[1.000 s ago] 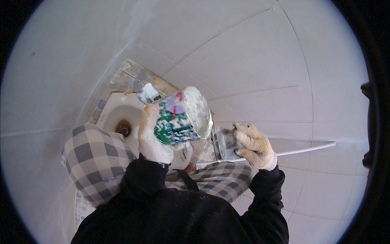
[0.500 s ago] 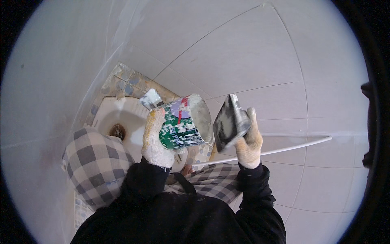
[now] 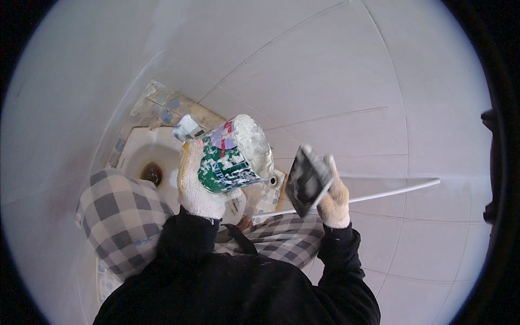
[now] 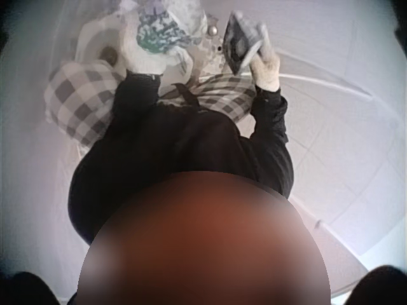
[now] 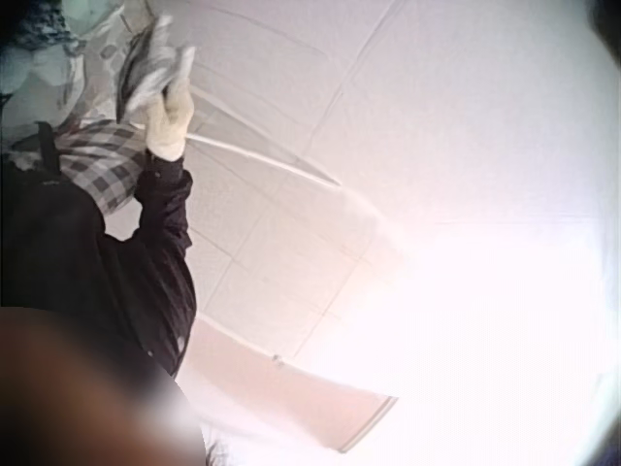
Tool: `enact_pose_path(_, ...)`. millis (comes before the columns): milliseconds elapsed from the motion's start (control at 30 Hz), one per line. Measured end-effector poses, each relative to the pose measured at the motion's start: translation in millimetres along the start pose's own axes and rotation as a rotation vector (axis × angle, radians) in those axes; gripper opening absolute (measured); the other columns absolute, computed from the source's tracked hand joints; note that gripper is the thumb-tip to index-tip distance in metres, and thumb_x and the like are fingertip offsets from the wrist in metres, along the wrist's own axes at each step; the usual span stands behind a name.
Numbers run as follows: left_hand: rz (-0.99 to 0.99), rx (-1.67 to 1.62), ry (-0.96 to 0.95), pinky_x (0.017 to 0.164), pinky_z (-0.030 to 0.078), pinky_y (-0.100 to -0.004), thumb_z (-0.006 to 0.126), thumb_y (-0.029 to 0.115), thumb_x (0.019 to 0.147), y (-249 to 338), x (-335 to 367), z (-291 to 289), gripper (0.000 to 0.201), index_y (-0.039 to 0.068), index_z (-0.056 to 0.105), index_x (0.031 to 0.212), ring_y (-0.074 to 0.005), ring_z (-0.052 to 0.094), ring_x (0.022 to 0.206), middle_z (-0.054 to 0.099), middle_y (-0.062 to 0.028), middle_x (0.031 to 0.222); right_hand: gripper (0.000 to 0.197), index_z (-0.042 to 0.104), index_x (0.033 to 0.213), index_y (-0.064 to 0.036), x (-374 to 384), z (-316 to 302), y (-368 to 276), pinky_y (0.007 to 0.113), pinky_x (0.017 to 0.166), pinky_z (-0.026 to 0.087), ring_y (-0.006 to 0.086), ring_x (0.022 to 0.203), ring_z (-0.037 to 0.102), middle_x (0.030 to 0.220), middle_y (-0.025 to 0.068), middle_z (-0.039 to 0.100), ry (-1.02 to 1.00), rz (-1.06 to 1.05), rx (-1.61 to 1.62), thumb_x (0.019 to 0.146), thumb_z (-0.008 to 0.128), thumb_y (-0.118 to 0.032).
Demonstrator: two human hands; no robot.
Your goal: The person applies white grout to the joints between white wall tiles using a small trowel and a container. They repeatedly scoop grout and spread it into the seams, working around a white pipe and a toilet.
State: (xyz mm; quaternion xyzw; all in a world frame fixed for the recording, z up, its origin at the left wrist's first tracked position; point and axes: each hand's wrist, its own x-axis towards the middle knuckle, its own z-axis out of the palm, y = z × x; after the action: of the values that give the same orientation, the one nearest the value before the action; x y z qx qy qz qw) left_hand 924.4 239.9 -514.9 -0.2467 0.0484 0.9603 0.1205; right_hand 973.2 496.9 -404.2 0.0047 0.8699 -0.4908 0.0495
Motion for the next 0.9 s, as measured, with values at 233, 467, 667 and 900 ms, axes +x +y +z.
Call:
enact_pose_path(233,-0.141,-0.007,-0.097,0.096,0.056,-0.0473,0.055,0.047,0.101,-17,19,-13,0.053,0.006,0.059,0.135,-0.0286,0.066,0.115,0.066,-0.0115,0.127,0.075,0.038,0.153,0.0022,14,26,16,0.037,0.104,0.051,0.0245,0.124,0.061,0.141,0.0147,0.058,0.165,0.101,0.416,0.095,0.074,-0.028)
enact_pose_path(467,0.006,0.097,-0.078,0.090,0.056,-0.0399,0.063,0.037,0.098,-19,18,-18,0.037,0.008,0.063,0.122,-0.0237,0.068,0.106,0.067,-0.0089,0.116,0.081,0.039,0.154,0.0001,20,27,0,0.042,0.108,0.046,0.0349,0.129,0.058,0.143,0.0238,0.056,-0.097,-0.294,-0.543,0.088,0.078,-0.026)
enact_pose_path(667,0.141,0.029,-0.034,0.096,0.053,-0.0419,0.064,0.042,0.097,-9,9,-2,0.044,0.009,0.062,0.126,-0.0256,0.065,0.111,0.066,-0.0091,0.119,0.077,0.038,0.153,0.0026,0,3,-5,0.041,0.107,0.046,0.0281,0.125,0.060,0.141,0.0193,0.058,-0.170,-0.021,-0.223,0.095,0.073,-0.033)
enact_pose_path(900,0.097,0.156,-0.013,0.094,0.054,-0.0402,0.063,0.035,0.099,-13,18,-1,0.034,0.010,0.063,0.122,-0.0224,0.066,0.106,0.068,-0.0067,0.114,0.077,0.027,0.158,0.0041,13,24,3,0.037,0.109,0.046,0.0248,0.130,0.056,0.147,0.0179,0.053,0.050,0.217,0.441,0.099,0.068,-0.024)
